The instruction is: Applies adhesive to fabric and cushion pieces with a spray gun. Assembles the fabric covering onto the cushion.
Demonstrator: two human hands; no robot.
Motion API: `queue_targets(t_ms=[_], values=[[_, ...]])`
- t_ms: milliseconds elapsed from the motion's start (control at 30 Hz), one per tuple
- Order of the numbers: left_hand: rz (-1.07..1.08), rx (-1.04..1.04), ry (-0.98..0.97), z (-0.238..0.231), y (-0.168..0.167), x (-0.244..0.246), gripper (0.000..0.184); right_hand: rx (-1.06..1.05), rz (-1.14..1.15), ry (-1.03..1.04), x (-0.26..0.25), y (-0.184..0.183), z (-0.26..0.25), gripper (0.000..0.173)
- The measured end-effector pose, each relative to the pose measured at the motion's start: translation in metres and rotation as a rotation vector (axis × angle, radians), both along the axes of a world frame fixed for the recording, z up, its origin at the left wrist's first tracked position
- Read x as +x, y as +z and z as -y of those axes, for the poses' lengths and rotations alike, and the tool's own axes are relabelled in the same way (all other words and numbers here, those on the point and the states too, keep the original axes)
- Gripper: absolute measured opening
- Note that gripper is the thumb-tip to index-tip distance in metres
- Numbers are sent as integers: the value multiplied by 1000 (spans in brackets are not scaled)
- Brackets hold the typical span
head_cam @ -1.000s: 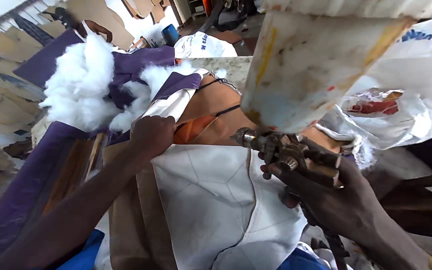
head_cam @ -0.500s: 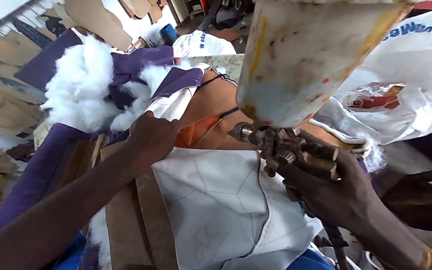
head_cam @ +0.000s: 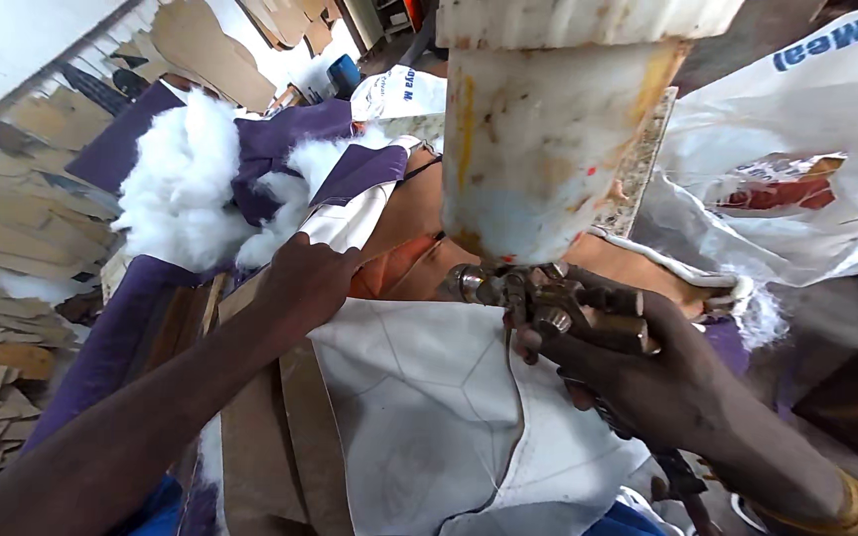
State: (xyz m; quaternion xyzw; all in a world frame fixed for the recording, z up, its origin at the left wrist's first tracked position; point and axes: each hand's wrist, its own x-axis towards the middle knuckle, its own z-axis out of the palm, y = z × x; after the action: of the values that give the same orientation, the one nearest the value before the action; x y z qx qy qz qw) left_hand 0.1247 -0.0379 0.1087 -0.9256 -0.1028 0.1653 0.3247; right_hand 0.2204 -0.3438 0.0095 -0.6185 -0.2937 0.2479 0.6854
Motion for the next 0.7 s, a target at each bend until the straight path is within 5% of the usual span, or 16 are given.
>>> queue_targets(t_ms=[100, 233, 367, 700], values=[[-65, -10, 53, 0, 3, 3, 24, 19, 23, -23, 3, -4, 0, 34], [-423, 52, 150, 15, 23, 10, 24, 59, 0, 23, 11, -8, 4, 31], [-675, 80, 226, 30, 29, 12, 48, 100, -79, 85, 15, -13, 4, 31], [-402, 126, 275, 5, 9, 5, 54, 150, -171, 152, 18, -21, -7, 35]])
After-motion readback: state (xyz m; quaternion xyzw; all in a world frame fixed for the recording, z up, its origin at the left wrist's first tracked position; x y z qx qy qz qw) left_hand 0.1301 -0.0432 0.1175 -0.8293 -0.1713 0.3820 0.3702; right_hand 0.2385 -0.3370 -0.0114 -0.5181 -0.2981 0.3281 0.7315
